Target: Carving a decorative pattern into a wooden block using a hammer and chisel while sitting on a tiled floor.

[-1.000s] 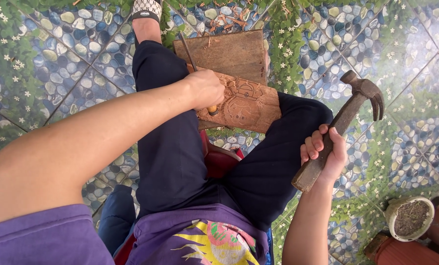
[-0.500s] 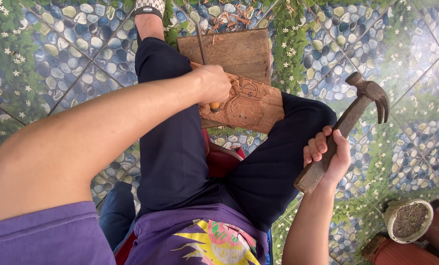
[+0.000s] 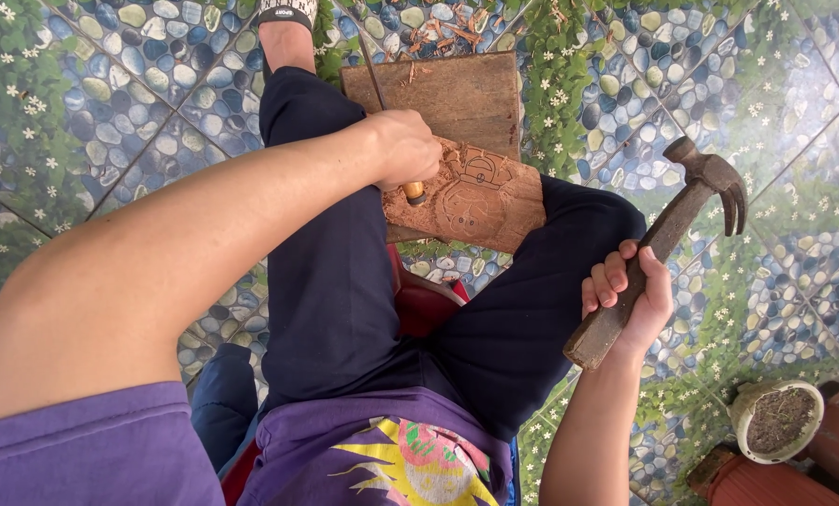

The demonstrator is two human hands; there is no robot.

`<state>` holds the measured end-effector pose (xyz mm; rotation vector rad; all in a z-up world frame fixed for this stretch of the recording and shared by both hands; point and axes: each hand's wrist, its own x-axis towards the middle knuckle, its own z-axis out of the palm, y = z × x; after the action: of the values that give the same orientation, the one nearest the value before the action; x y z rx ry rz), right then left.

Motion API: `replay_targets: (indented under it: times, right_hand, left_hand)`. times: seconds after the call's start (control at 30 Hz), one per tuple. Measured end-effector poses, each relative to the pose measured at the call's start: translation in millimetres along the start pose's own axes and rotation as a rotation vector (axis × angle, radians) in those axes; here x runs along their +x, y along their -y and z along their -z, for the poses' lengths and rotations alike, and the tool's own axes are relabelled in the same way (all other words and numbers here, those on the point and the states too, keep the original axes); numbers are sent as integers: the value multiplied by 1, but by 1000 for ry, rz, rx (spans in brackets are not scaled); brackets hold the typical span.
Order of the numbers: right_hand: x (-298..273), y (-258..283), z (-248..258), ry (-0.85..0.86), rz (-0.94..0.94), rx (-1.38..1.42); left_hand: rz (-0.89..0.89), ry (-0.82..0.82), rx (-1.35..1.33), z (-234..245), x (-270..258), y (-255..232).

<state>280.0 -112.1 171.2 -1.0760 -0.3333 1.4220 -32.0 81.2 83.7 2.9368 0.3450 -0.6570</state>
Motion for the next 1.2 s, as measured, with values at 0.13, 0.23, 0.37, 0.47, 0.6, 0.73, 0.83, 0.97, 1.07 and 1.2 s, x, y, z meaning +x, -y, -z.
replay_targets:
  times: [0.13, 0.23, 0.37, 0.47, 0.6, 0.73, 0.83, 0.97, 1.07, 1.2]
  right_hand:
    - [2, 0, 4, 7, -9, 14]
    - [2, 0, 4, 23, -2, 20]
    - [3, -1, 5, 25, -4, 22]
    - [4, -1, 8, 40, -7, 29]
    - [3, -1, 10, 42, -17, 43]
    - [4, -1, 9, 42, -25, 40]
    - [2, 0, 6, 34, -12, 22]
    - [1, 0, 2, 17, -5, 8]
    - [1, 1, 1, 4, -7, 3]
    - [-7, 7, -20, -89, -57, 102]
  left_hand:
    - [13, -6, -12, 1, -4, 0]
    - [88, -29, -77, 7, -11, 0]
    - [155, -22, -117, 12, -10, -7]
    - [212, -20, -160, 11, -5, -17]
    - [296, -9, -225, 6, 2, -25]
    - [278, -49, -186, -18, 5, -28]
    - [265, -130, -114, -23, 3, -33]
    - [259, -157, -136, -11, -7, -30]
    - [303, -139, -239, 8, -16, -23]
    - [324, -509, -468, 71, -29, -6]
